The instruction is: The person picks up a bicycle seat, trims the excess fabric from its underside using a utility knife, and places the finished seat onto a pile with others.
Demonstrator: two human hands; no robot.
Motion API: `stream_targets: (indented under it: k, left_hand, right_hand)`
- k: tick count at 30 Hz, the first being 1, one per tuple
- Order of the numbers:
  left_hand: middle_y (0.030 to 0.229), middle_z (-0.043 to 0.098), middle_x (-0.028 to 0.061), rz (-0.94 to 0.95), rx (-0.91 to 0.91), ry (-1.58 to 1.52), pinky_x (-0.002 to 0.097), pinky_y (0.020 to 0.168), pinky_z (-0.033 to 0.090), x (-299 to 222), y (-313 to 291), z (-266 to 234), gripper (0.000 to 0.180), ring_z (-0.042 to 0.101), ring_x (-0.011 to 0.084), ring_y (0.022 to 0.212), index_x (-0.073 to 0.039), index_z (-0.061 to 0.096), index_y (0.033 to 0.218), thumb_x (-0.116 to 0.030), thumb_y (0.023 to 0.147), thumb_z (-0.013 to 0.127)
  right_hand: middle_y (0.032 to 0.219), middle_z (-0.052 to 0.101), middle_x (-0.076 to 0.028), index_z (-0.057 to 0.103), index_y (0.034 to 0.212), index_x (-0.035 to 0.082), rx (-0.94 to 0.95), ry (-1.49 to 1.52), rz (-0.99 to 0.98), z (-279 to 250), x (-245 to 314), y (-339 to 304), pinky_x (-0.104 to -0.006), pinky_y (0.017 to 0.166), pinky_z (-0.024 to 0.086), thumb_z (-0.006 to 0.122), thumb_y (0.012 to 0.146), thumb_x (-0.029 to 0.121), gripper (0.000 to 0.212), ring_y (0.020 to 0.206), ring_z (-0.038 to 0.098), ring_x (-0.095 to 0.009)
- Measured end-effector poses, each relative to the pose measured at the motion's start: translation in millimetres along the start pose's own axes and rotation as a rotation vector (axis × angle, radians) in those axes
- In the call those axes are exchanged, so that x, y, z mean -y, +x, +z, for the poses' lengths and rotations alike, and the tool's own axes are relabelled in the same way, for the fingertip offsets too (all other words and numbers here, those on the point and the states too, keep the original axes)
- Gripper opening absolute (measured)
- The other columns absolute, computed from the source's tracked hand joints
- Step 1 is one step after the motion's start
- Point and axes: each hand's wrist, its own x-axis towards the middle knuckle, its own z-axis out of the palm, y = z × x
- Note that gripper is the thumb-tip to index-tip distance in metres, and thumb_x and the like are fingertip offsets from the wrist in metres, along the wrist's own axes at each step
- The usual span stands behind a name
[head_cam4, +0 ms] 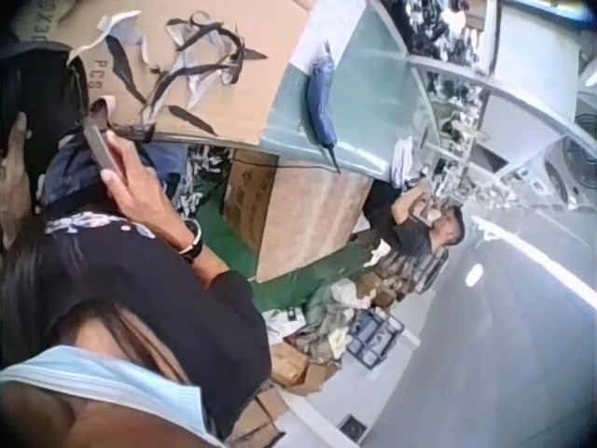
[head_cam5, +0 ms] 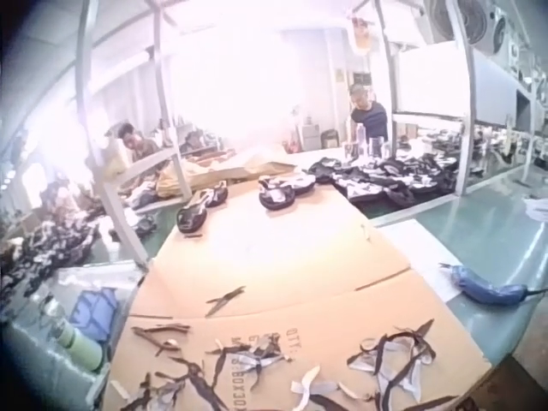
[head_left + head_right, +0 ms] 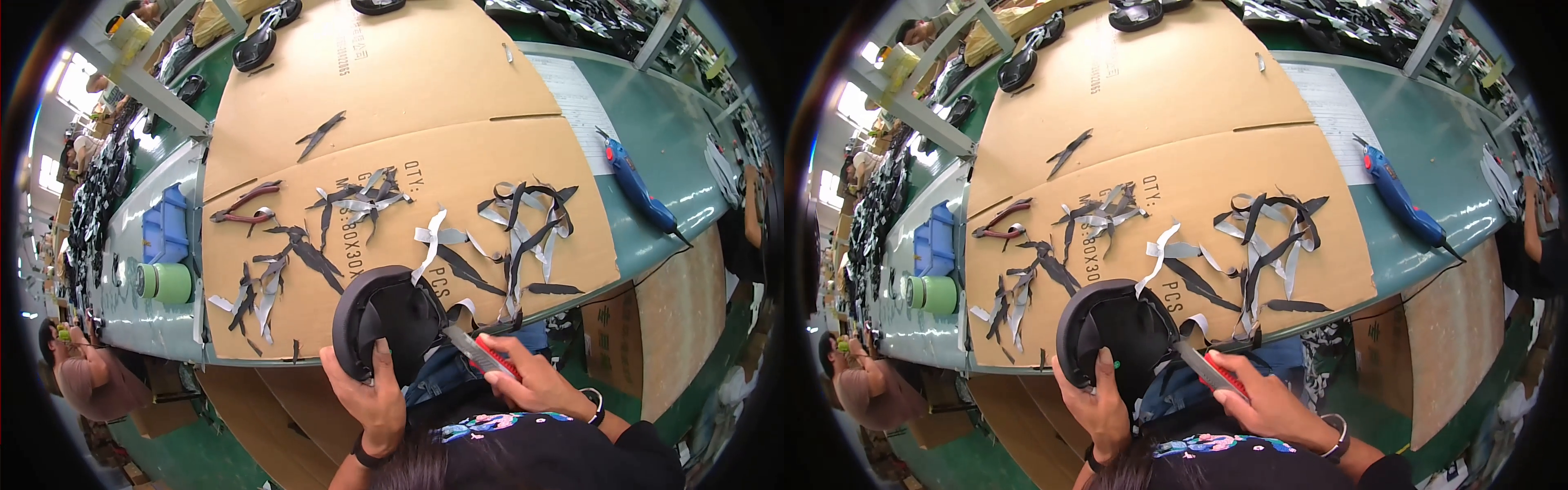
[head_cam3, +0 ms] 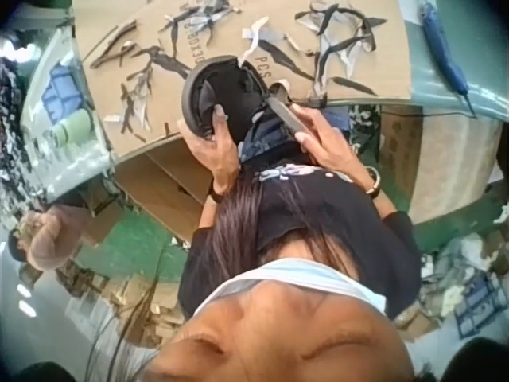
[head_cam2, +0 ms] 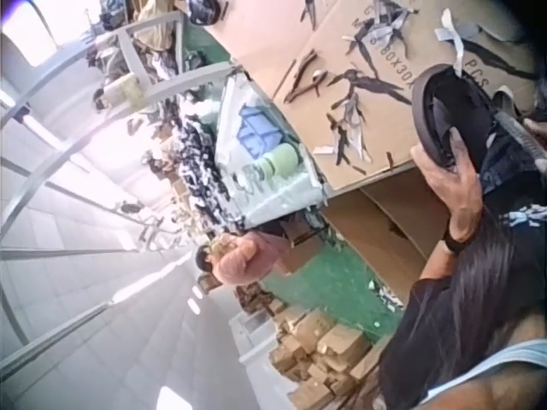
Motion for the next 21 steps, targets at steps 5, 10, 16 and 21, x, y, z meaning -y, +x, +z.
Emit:
stream_targets:
  k: [5, 10, 16, 21]
  left_hand:
    - [0.088, 0.054, 0.0077, 0.241, 0.026, 0.203, 0.0316, 0.072, 0.043, 0.9, -9.0, -2.4, 0.028, 0.051, 0.0166, 0.080, 0.000, 0.050, 0.101, -0.014, 0.088, 0.069]
    - [0.100, 0.058, 0.0147, 0.100, 0.144, 0.057, 0.0389, 0.080, 0.047, -11.5, 19.0, -7.4, 0.025, 0.058, 0.0286, 0.090, 0.002, 0.054, 0.106, -0.005, 0.085, 0.065]
    - [0.129, 0.055, 0.0186, -0.208, 0.370, -0.821, 0.0368, 0.089, 0.055, -51.9, 129.7, -1.7, 0.045, 0.062, 0.0272, 0.111, 0.005, 0.044, 0.134, -0.023, 0.099, 0.049]
    - [0.099, 0.068, 0.0069, -0.286, 0.542, -0.493, 0.0251, 0.069, 0.052, -60.8, 211.8, 62.4, 0.034, 0.065, 0.0129, 0.082, 0.004, 0.063, 0.111, -0.024, 0.093, 0.062]
  right_hand:
    - [0.113, 0.063, -0.017, 0.034, 0.142, 0.004, -0.469, -0.018, -0.551, -4.6, 36.5, 51.9, -0.0325, 0.082, 0.051, 0.071, 0.086, 0.016, 0.069, 0.095, 0.066, -0.023]
    - [0.087, 0.056, 0.001, 0.040, 0.141, 0.004, -0.546, 0.408, -0.519, -38.7, 43.5, 93.3, -0.0194, 0.051, 0.043, 0.058, 0.087, 0.002, 0.057, 0.059, 0.050, -0.003]
    - [0.084, 0.057, -0.004, 0.045, 0.127, 0.000, -0.686, 0.238, -0.521, -98.1, 40.4, 71.0, -0.0236, 0.066, 0.051, 0.058, 0.084, -0.003, 0.044, 0.070, 0.059, -0.010]
    - [0.110, 0.058, -0.011, 0.040, 0.131, 0.002, -0.687, 0.240, -0.600, -103.2, 53.3, 83.1, -0.0278, 0.081, 0.053, 0.063, 0.082, -0.003, 0.054, 0.098, 0.061, -0.015]
